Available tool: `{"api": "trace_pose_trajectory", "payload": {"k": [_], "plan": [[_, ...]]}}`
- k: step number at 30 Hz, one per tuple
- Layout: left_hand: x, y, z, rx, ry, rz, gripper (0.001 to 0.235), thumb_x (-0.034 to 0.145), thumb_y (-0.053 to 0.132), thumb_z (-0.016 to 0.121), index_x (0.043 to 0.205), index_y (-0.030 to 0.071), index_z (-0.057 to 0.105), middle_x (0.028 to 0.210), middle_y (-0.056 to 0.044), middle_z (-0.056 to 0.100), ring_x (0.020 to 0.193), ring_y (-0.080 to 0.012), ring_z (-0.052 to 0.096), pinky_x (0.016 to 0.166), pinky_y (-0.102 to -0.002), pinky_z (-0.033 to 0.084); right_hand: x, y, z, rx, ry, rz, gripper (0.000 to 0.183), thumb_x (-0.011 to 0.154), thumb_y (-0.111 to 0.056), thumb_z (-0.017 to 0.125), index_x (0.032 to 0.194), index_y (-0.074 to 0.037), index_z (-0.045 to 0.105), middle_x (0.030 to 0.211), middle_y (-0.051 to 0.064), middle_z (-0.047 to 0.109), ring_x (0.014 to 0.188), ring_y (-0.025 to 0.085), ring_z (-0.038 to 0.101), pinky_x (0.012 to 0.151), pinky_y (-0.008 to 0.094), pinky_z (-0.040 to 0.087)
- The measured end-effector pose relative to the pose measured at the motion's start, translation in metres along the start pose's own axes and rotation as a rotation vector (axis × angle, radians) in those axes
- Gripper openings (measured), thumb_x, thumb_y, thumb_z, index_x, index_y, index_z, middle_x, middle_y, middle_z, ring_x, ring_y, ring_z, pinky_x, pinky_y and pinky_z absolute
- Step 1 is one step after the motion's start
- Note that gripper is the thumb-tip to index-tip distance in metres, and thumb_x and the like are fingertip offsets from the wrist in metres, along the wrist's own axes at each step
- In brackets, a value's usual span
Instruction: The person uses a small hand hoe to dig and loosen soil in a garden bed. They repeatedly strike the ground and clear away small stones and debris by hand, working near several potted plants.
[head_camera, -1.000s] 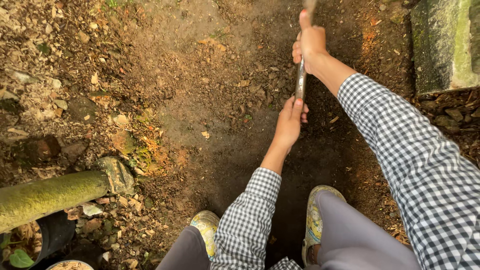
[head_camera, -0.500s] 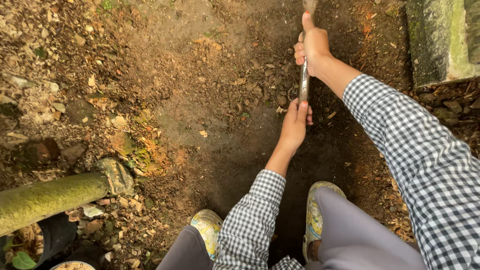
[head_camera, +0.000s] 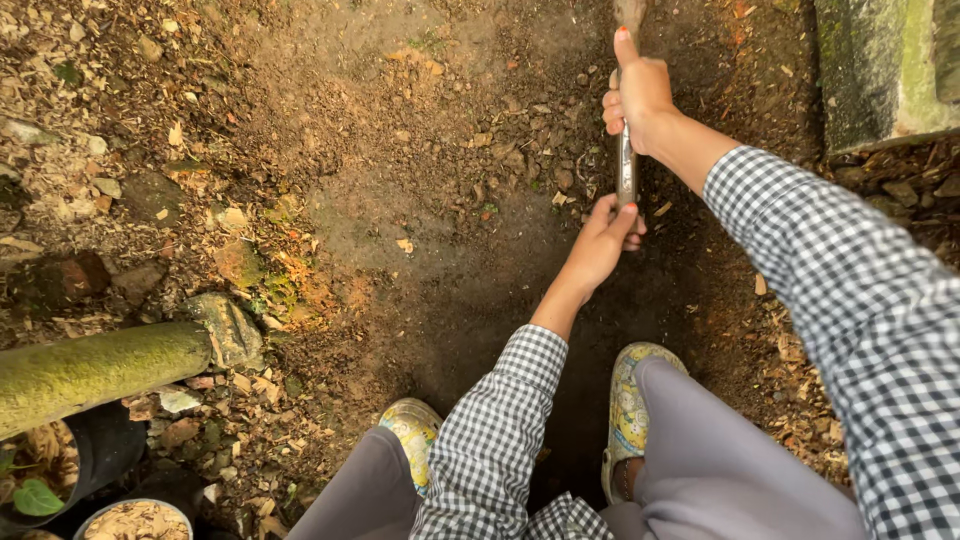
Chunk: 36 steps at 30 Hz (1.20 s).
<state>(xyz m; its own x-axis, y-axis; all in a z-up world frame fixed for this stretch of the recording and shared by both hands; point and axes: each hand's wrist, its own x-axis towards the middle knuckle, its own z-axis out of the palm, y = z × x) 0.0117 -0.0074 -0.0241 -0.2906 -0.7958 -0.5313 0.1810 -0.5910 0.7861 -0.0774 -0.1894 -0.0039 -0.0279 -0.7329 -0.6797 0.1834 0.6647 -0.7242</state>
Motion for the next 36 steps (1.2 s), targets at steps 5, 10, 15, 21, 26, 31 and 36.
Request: {"api": "trace_pose_trajectory", "payload": {"k": [5,10,15,21,26,31,36], "plan": [[-0.006,-0.002,0.000,-0.041,-0.090,0.009,0.034,0.109,0.028,0.047,0.131,0.001,0.050,0.096,-0.006,0.063,0.089,-0.0165,0.065,0.084,-0.034,0.056,-0.021,0.003,0.000,-0.029,-0.003,-0.030,0.054,0.103,-0.059,0.051,0.075,-0.013,0.042,0.056,-0.003,0.039,0.041,0.007,0.033,0.035,0.026,0.028],[-0.011,-0.002,0.007,-0.081,-0.086,0.010,0.030,0.110,0.028,0.047,0.125,0.002,0.050,0.096,-0.006,0.062,0.088,-0.0166,0.065,0.085,-0.034,0.057,-0.028,0.003,-0.001,-0.048,0.031,-0.064,0.055,0.105,-0.059,0.050,0.073,-0.016,0.037,0.056,-0.005,0.036,0.041,0.007,0.031,0.034,0.026,0.028],[-0.013,0.008,0.005,-0.064,-0.082,-0.017,0.029,0.110,0.029,0.045,0.124,0.004,0.049,0.096,-0.005,0.060,0.087,-0.0157,0.064,0.084,-0.034,0.057,-0.029,-0.002,0.001,-0.053,-0.008,-0.002,0.054,0.105,-0.059,0.049,0.073,-0.016,0.038,0.057,-0.006,0.038,0.041,0.006,0.031,0.035,0.026,0.027],[-0.016,0.006,0.001,-0.071,-0.064,0.021,0.031,0.110,0.029,0.045,0.126,0.003,0.049,0.097,-0.004,0.060,0.087,-0.0146,0.063,0.085,-0.034,0.056,-0.025,-0.001,0.004,-0.035,0.017,0.023,0.056,0.104,-0.058,0.049,0.072,-0.014,0.038,0.056,-0.005,0.037,0.040,0.006,0.033,0.035,0.026,0.028],[-0.011,0.007,0.001,-0.053,-0.023,0.008,0.030,0.110,0.030,0.043,0.127,0.006,0.047,0.096,-0.003,0.057,0.085,-0.0142,0.062,0.083,-0.033,0.056,-0.022,-0.007,0.002,0.030,0.039,-0.021,0.054,0.105,-0.060,0.048,0.074,-0.016,0.040,0.057,-0.005,0.037,0.041,0.006,0.031,0.036,0.025,0.028],[-0.011,0.002,0.001,-0.106,-0.079,0.015,0.029,0.110,0.029,0.046,0.127,0.005,0.047,0.097,-0.003,0.059,0.085,-0.0137,0.062,0.082,-0.033,0.055,-0.022,-0.005,0.000,-0.018,0.041,-0.001,0.056,0.105,-0.060,0.050,0.073,-0.015,0.039,0.057,-0.005,0.036,0.041,0.006,0.031,0.035,0.025,0.028],[-0.011,0.002,0.004,-0.091,-0.061,0.031,0.030,0.110,0.030,0.045,0.126,0.005,0.047,0.095,-0.002,0.058,0.084,-0.0135,0.062,0.081,-0.032,0.056,-0.022,-0.006,-0.003,0.057,0.076,-0.037,0.054,0.104,-0.059,0.050,0.076,-0.014,0.042,0.058,-0.004,0.039,0.041,0.006,0.032,0.035,0.025,0.028]]}}
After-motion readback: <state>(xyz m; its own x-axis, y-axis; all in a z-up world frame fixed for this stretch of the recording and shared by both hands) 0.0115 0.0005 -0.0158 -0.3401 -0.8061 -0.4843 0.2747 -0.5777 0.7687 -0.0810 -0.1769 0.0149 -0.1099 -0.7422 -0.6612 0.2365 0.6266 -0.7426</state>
